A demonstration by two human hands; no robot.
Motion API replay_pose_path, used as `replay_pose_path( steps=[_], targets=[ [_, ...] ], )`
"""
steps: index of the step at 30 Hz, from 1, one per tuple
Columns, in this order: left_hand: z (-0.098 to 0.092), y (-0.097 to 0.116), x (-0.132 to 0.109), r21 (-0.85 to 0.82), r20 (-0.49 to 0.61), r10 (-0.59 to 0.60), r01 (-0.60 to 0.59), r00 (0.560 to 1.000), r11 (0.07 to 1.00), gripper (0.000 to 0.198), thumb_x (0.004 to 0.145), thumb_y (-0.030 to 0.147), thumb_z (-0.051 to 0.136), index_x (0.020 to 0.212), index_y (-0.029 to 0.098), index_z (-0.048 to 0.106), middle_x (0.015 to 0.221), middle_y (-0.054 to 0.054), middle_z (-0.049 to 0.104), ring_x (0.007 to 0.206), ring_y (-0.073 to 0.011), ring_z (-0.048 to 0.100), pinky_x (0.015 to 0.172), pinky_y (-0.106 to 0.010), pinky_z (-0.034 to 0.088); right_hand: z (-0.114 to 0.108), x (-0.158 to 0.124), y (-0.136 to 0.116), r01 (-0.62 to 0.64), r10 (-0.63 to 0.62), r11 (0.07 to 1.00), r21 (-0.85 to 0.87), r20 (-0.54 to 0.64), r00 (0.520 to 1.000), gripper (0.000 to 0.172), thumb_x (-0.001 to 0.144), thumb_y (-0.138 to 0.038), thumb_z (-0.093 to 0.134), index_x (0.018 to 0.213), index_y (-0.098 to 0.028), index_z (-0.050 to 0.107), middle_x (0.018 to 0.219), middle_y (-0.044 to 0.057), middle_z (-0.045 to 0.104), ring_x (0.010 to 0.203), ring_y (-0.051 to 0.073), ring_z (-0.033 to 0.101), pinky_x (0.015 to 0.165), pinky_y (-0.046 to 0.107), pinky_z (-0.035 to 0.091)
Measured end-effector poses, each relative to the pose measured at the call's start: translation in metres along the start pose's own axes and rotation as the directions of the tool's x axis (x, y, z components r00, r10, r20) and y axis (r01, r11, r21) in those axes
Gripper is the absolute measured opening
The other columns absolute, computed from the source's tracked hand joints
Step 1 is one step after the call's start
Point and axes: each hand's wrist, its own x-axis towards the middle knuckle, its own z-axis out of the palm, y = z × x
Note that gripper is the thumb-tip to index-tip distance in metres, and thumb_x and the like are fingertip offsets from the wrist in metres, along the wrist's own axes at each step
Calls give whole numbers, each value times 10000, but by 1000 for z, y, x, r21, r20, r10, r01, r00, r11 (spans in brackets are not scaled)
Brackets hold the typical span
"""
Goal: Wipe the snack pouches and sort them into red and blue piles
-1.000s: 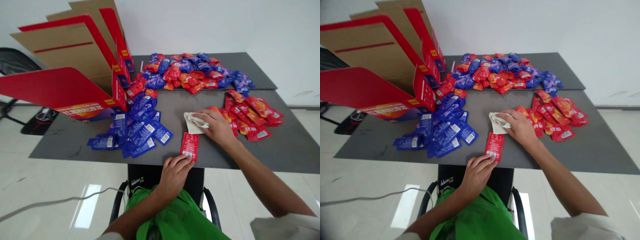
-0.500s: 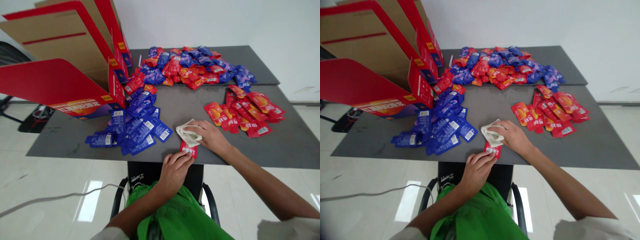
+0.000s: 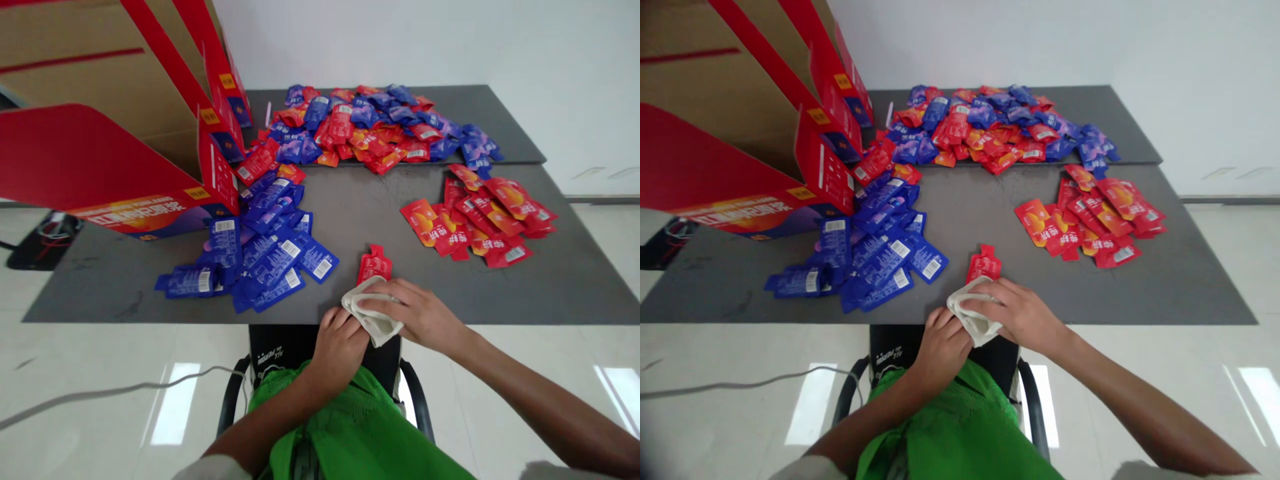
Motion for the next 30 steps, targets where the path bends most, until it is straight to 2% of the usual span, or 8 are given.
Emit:
replay_pose_path(
  steps=[5, 8, 11, 13, 16, 21, 25, 30],
  targets=[
    [0, 1, 0, -24, 2, -18, 18, 1000, 1000, 262, 1096, 236, 581, 1321, 268, 710, 1283, -7, 782, 1259, -193, 649, 1015, -388, 452, 12, 19, 54, -120, 117, 992, -38, -63, 991, 497, 988, -231, 678, 1469, -347, 626, 1373, 85, 718, 1238, 269, 687, 1019, 428, 598],
    [0, 3, 0, -20, 0, -24, 24, 1000, 1000, 271, 1102, 266, 576, 1344, 267, 698, 1345, -15, 762, 1288, -197, 645, 1023, -397, 461, 1, 41, 87, -206, 193, 971, -122, -109, 975, 458, 990, -255, 674, 1445, -301, 657, 1343, 120, 725, 1221, 304, 696, 1019, 472, 596],
    [-9, 6, 7, -36, 17, -23, 24, 1000, 999, 258, 1096, 332, 598, 1314, 246, 706, 1329, -38, 765, 1264, -217, 657, 1026, -412, 474, -17, 47, 93, -292, 246, 945, -150, -267, 932, 424, 1011, -273, 643, 1435, -278, 659, 1346, 126, 721, 1207, 307, 698, 1030, 487, 591],
    [-20, 9, 19, -61, 41, -18, 21, 999, 998, 265, 1095, 370, 598, 1294, 232, 705, 1273, -49, 776, 1207, -217, 676, 1004, -404, 487, -26, 37, 81, -343, 263, 933, -107, -447, 855, 416, 1016, -301, 648, 1431, -282, 654, 1357, 117, 715, 1225, 304, 691, 1063, 494, 575],
    [-33, 10, 48, -56, 46, -34, 37, 998, 998, 278, 1111, 403, 556, 1268, 227, 703, 1164, -56, 777, 1092, -215, 691, 947, -393, 498, -30, 8, 52, -429, 315, 903, -10, -664, 678, 381, 991, -334, 696, 1371, -297, 693, 1307, 102, 742, 1192, 320, 708, 1059, 523, 574],
    [-19, -5, 100, 140, -34, -133, 136, 991, 981, 432, 1103, 452, 550, 1408, 154, 619, 1239, -134, 711, 1118, -273, 643, 920, -397, 510, -5, -49, 13, -576, 501, 789, 215, -768, 400, 312, 956, -374, 742, 1249, -267, 753, 1191, 96, 772, 1070, 325, 743, 980, 540, 601],
    [0, -15, 123, 233, -8, -203, 200, 979, 952, 638, 1034, 545, 647, 1443, 62, 565, 1174, -174, 693, 1053, -289, 655, 890, -388, 530, 24, -79, 2, -613, 591, 731, 299, -727, 350, 299, 962, -385, 729, 1240, -278, 748, 1194, 104, 774, 1063, 326, 746, 949, 530, 614],
    [0, -19, 140, 134, 261, -339, 314, 904, 940, 620, 975, 420, 760, 1448, 65, 573, 1262, -204, 698, 1173, -309, 682, 1000, -377, 528, 42, -84, 1, -631, 639, 685, 365, -716, 280, 321, 964, -437, 719, 1210, -236, 763, 1187, 112, 772, 1066, 301, 740, 947, 470, 602]
  ],
)
